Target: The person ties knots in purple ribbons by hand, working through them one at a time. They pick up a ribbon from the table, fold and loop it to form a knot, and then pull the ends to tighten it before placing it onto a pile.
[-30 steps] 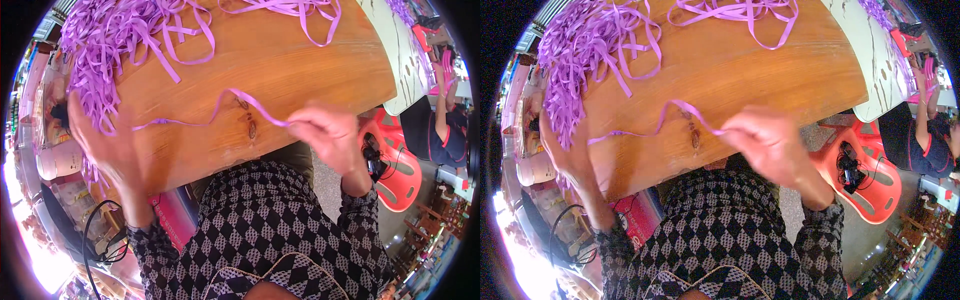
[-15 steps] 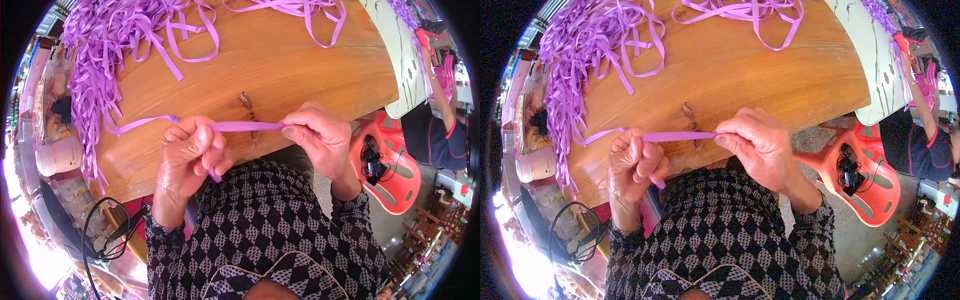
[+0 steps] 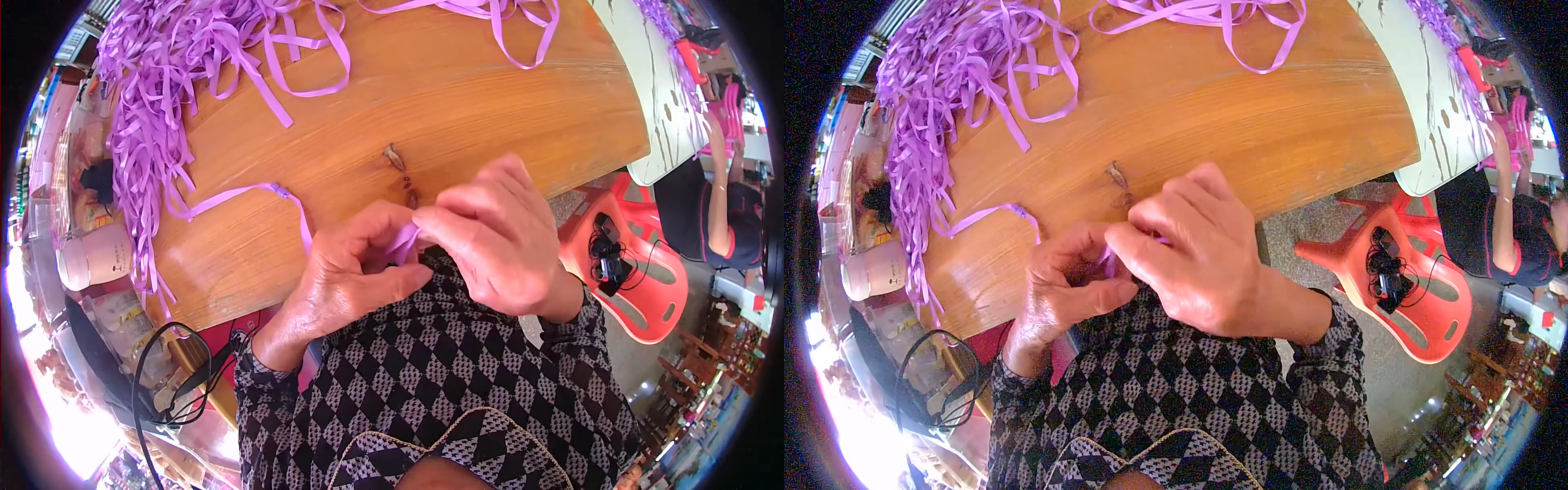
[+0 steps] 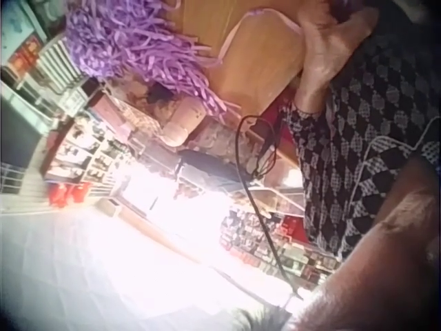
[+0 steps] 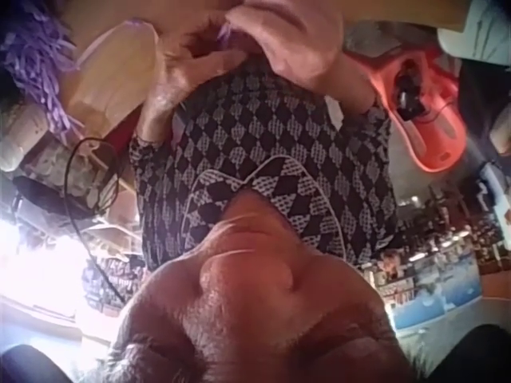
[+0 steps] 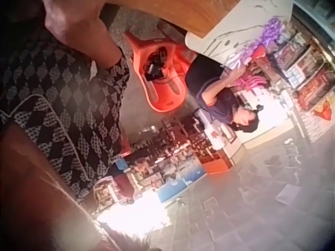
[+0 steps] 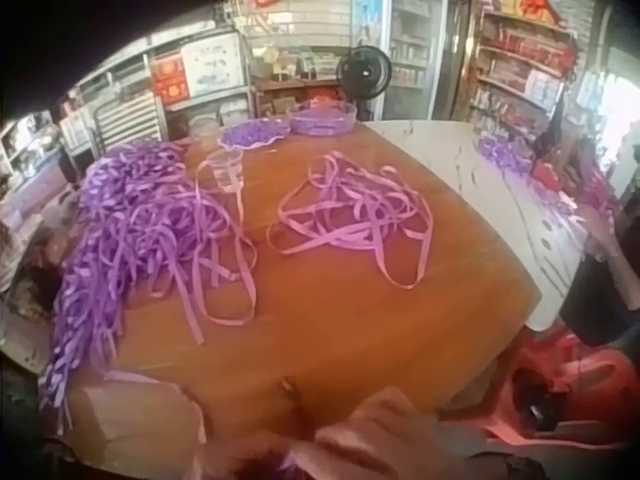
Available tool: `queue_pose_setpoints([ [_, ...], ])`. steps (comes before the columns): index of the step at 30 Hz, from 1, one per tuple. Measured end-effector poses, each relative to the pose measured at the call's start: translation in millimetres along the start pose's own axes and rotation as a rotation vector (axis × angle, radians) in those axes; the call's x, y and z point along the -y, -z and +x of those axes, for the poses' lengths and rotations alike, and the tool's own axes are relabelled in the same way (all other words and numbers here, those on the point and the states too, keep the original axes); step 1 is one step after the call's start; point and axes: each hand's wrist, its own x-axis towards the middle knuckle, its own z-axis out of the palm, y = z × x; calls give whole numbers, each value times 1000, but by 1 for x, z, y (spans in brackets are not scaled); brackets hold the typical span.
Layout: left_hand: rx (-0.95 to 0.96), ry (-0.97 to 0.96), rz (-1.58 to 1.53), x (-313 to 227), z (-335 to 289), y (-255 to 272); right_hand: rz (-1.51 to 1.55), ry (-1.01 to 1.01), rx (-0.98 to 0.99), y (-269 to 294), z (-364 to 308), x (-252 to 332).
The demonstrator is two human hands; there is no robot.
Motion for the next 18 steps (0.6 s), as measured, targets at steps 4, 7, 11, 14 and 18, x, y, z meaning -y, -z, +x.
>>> queue_pose_setpoints([
  [4, 69, 7, -31, -1, 0, 6, 220, -174, -9, -8, 0, -6],
  [7, 17, -9, -91, -3, 1, 5, 579, -530, -100, -23, -12, 1],
  [11, -63, -126, 58, -2, -2, 1, 1107, -971, -181, -24, -9, 18],
  [14, -202, -198, 175, 5, -7, -4, 1245, -958, -275, -30, -9, 22],
  [18, -353, -307, 376, 8, -7, -7, 1186, -1028, -269, -31, -8, 22],
])
